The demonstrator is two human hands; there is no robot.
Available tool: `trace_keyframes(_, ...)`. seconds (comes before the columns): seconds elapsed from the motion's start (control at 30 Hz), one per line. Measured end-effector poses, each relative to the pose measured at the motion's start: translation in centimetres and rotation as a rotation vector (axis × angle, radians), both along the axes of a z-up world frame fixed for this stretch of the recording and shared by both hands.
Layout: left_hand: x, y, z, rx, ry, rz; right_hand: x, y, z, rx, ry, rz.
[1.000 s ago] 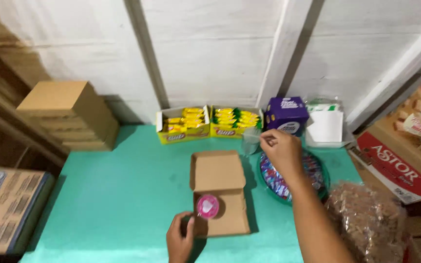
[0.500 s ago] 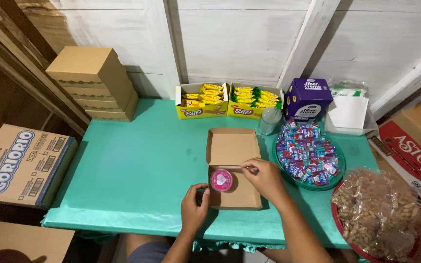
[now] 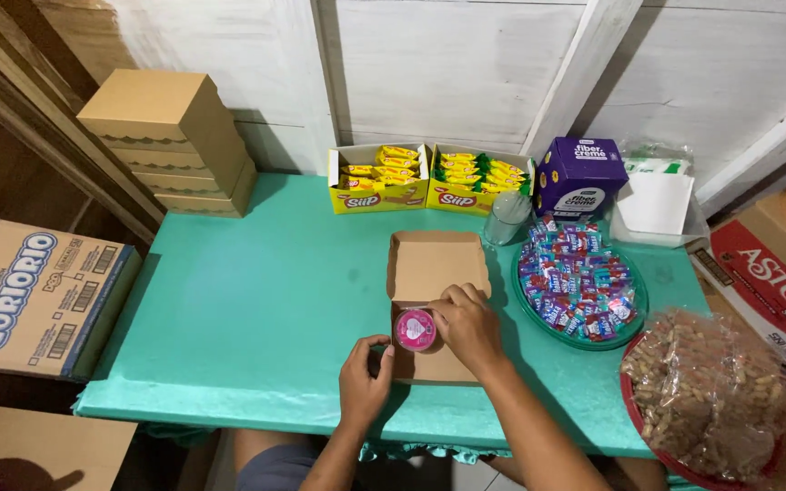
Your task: Packing small cardboard boxes with various snack items and closing them.
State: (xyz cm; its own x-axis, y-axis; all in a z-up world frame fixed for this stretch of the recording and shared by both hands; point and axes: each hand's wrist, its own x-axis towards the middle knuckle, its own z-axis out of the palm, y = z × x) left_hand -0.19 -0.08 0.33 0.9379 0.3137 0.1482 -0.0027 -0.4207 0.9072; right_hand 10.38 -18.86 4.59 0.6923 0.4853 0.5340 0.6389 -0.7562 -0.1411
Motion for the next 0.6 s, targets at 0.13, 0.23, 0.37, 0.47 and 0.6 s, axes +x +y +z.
trace_keyframes(0.13, 0.0, 0.0, -0.3, 0.012, 0.001, 0.004, -0.1, 0.4, -0.1, -0.022, -0.028, -0.009)
trace_keyframes(0.23, -0.2, 0.0, 0.3, -0.010, 0.018, 0.005, -0.3, 0.6, -0.4, -0.025, -0.024, -0.033)
trace_keyframes(0.37, -0.2, 0.0, 0.2, -0.033, 0.050, 0.007, -0.3, 0.8, -1.1, -0.063, -0.030, -0.049)
trace_keyframes(0.47, 0.0, 0.1, -0.6, 0.000, -0.004, 0.008, -0.2, 0.8, -1.8, -0.079, 0.001, -0.050)
trace_keyframes(0.6, -0.1, 0.0, 0.2, -0.021, 0.017, -0.008, 0.1, 0.7, -2.6, -0.025, 0.065, -0.044)
